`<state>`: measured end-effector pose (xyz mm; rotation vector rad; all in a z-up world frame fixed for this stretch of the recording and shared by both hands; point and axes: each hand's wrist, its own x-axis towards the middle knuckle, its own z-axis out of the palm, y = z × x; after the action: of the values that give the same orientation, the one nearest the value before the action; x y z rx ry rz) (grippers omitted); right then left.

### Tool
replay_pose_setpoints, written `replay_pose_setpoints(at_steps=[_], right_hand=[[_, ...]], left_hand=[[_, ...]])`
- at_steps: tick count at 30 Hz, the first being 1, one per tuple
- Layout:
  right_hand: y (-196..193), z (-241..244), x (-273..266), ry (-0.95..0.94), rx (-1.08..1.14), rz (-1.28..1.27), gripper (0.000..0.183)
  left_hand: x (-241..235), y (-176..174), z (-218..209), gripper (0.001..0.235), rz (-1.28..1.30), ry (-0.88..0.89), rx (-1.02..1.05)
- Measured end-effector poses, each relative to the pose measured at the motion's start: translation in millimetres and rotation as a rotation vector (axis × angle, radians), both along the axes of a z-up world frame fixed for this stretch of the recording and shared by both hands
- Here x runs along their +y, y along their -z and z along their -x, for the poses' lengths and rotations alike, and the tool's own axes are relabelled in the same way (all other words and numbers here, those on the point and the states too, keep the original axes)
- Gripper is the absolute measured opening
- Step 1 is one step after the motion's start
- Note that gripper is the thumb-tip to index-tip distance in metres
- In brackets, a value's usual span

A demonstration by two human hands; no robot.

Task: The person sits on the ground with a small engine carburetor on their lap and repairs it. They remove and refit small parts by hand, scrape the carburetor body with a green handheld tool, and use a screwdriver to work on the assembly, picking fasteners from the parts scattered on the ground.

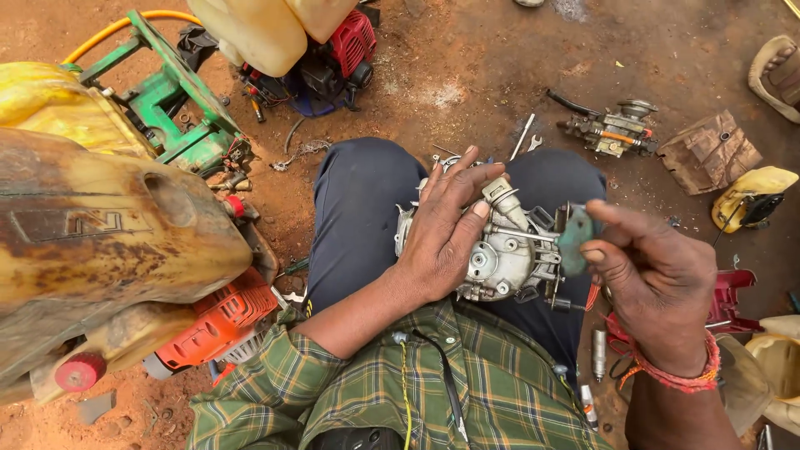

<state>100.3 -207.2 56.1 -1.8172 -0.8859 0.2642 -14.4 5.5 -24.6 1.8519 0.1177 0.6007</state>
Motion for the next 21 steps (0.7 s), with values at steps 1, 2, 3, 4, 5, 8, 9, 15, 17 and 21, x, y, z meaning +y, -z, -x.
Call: replay_pose_setpoints(at_steps=[1, 2, 3, 4, 5, 8, 9, 15, 17, 21], right_hand=[[2.4, 2.4, 0.3, 0.104, 0.221, -0.040, 0.042], [-3.8, 2.8, 4.2, 0.099, 0.217, -0.041, 0.042], [-10.1, 4.0, 6.8, 0.024, 0.114, 0.006, 0.034], [-16.0, 5.2, 9.3, -0.052, 0.010, 0.052, 0.027], [-16.0, 7.0, 10.1, -0.055, 0.009, 0.056, 0.027], [-9.2, 11.0, 6.7, -0.084, -0.286, 0.046, 0.029], [-3.1, 10.4, 3.5, -0.039, -0.215, 0.045, 0.028], [-12.9, 23.4, 13.1, 0.015, 0.182, -0.076, 0.041], [-14.4, 21.7, 10.5, -0.030, 0.038, -0.003, 0.041], [-5.3, 20.1, 2.5, 0.002, -0.272, 0.092, 0.041]], left_hand=[[1.1, 2.4, -0.3, 0.040, 0.021, -0.010, -0.026], [2.0, -1.7, 1.6, 0.040, 0.021, -0.015, -0.030], [1.5, -5.4, 4.4, 0.042, 0.033, -0.036, -0.048], [0.7, -8.8, 7.1, 0.044, 0.045, -0.057, -0.065], [2.3, -14.1, 8.4, 0.044, 0.049, -0.061, -0.066], [3.6, -27.5, 10.8, 0.044, -0.038, -0.086, -0.117], [3.7, -31.5, 9.1, 0.037, -0.183, -0.044, -0.119], [18.4, -27.2, -16.0, 0.032, -0.176, 0.322, -0.117], [23.9, -23.9, -22.9, 0.035, -0.046, 0.381, -0.126], [22.3, -15.2, -25.1, 0.051, 0.443, 0.535, -0.138]])
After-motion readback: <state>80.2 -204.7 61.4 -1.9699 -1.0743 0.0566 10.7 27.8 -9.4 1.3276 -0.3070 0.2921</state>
